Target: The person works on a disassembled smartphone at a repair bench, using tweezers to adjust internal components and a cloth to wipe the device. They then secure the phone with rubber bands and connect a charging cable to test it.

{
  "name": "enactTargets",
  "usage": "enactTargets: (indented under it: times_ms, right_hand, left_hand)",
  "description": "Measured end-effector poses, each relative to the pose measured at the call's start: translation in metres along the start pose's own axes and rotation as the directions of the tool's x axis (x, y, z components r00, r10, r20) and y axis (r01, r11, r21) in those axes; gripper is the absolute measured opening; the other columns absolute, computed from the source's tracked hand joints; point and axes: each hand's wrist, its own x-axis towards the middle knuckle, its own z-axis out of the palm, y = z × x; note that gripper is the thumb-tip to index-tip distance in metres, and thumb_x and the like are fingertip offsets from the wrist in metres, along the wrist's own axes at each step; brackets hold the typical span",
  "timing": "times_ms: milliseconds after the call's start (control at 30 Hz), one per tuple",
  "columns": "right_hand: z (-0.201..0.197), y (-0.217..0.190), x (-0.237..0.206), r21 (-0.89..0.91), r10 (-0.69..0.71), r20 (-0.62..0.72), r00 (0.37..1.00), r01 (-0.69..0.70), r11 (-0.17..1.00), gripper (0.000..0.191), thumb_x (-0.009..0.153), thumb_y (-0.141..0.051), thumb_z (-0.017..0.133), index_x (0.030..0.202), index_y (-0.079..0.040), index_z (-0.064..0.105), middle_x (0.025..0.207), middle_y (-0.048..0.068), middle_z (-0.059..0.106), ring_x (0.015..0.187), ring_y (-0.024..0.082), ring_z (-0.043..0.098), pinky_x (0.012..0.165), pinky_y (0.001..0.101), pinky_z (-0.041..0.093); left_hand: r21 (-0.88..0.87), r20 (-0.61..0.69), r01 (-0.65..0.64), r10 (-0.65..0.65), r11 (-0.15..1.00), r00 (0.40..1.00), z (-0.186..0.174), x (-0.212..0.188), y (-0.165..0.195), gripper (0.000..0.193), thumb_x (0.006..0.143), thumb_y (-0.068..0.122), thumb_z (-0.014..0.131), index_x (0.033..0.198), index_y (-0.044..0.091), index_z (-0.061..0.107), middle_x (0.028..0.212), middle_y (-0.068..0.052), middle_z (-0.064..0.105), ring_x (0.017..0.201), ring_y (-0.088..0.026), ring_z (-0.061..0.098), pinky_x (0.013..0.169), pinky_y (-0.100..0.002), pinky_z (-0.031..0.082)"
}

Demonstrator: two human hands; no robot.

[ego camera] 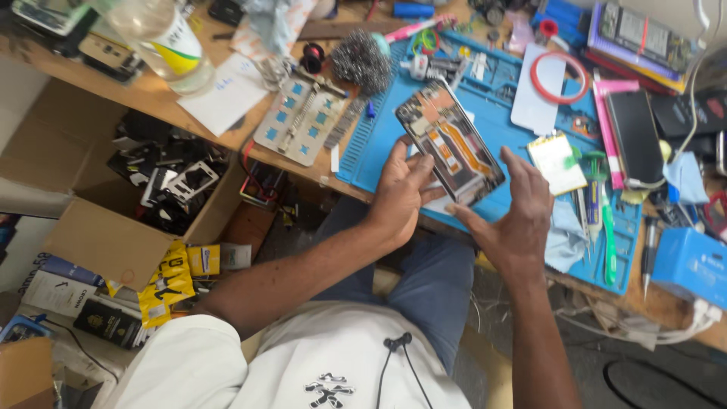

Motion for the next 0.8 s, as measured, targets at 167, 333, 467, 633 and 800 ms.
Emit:
enactTargets:
  times_ms: [167, 333, 467, 633, 800]
  right_hand:
    - [0.003, 0.019, 0.013, 0.748, 0.369, 0.384, 0.847, -0.519, 0.414, 0.047, 0.100, -0.014, 0.071, 0.140, 0.007, 0.061, 0.119, 0.013, 0.074, 0.100, 0.015, 0.069, 0.089, 0.0291, 0.056]
    - [0.013, 0.031, 0.006, 0.789, 0.368, 0.532, 0.762, -0.604, 0.110, 0.035, 0.098, -0.009, 0.070, 0.125, 0.012, 0.067, 0.106, 0.015, 0.077, 0.089, 0.013, 0.072, 0.083, 0.0258, 0.057]
    - [0.024, 0.023, -0.003, 0.805, 0.409, 0.526, 0.746, -0.591, 0.044, 0.033, 0.098, -0.009, 0.072, 0.123, 0.012, 0.068, 0.105, 0.013, 0.077, 0.087, 0.013, 0.072, 0.078, 0.0251, 0.057]
    - [0.009, 0.036, -0.007, 0.674, 0.499, 0.361, 0.788, -0.590, 0.445, 0.029, 0.104, -0.013, 0.068, 0.127, 0.005, 0.070, 0.099, 0.010, 0.076, 0.083, 0.011, 0.070, 0.073, 0.0242, 0.057]
    - [-0.040, 0.081, -0.023, 0.411, 0.560, 0.088, 0.824, -0.542, 0.733, 0.023, 0.102, -0.007, 0.072, 0.122, 0.003, 0.073, 0.099, 0.010, 0.077, 0.086, 0.010, 0.072, 0.078, 0.0247, 0.058]
  left_hand:
    - [0.125, 0.161, 0.016, -0.037, 0.992, 0.986, -0.003, 0.003, 0.017, 0.037, 0.107, 0.013, 0.052, 0.142, 0.009, 0.042, 0.116, -0.008, 0.069, 0.103, -0.015, 0.070, 0.083, -0.035, 0.063]
    - [0.259, 0.188, 0.028, -0.079, 0.966, 0.979, -0.011, 0.014, 0.033, 0.033, 0.106, 0.017, 0.055, 0.138, 0.010, 0.050, 0.116, -0.004, 0.069, 0.099, -0.009, 0.069, 0.077, -0.027, 0.061]
    - [0.295, 0.183, 0.043, -0.100, 0.955, 0.978, -0.019, 0.038, 0.042, 0.027, 0.109, 0.023, 0.051, 0.130, 0.007, 0.056, 0.111, -0.004, 0.071, 0.092, -0.010, 0.072, 0.069, -0.025, 0.062]
    - [0.403, 0.204, 0.109, -0.205, 0.909, 0.957, -0.037, 0.081, 0.037, 0.032, 0.107, 0.021, 0.053, 0.134, 0.004, 0.054, 0.102, -0.005, 0.071, 0.078, -0.011, 0.068, 0.059, -0.025, 0.056]
    - [0.638, 0.145, 0.141, -0.298, 0.757, 0.943, -0.053, 0.111, 0.034, 0.053, 0.103, 0.018, 0.052, 0.152, 0.010, 0.033, 0.108, -0.010, 0.064, 0.089, -0.016, 0.067, 0.064, -0.034, 0.059]
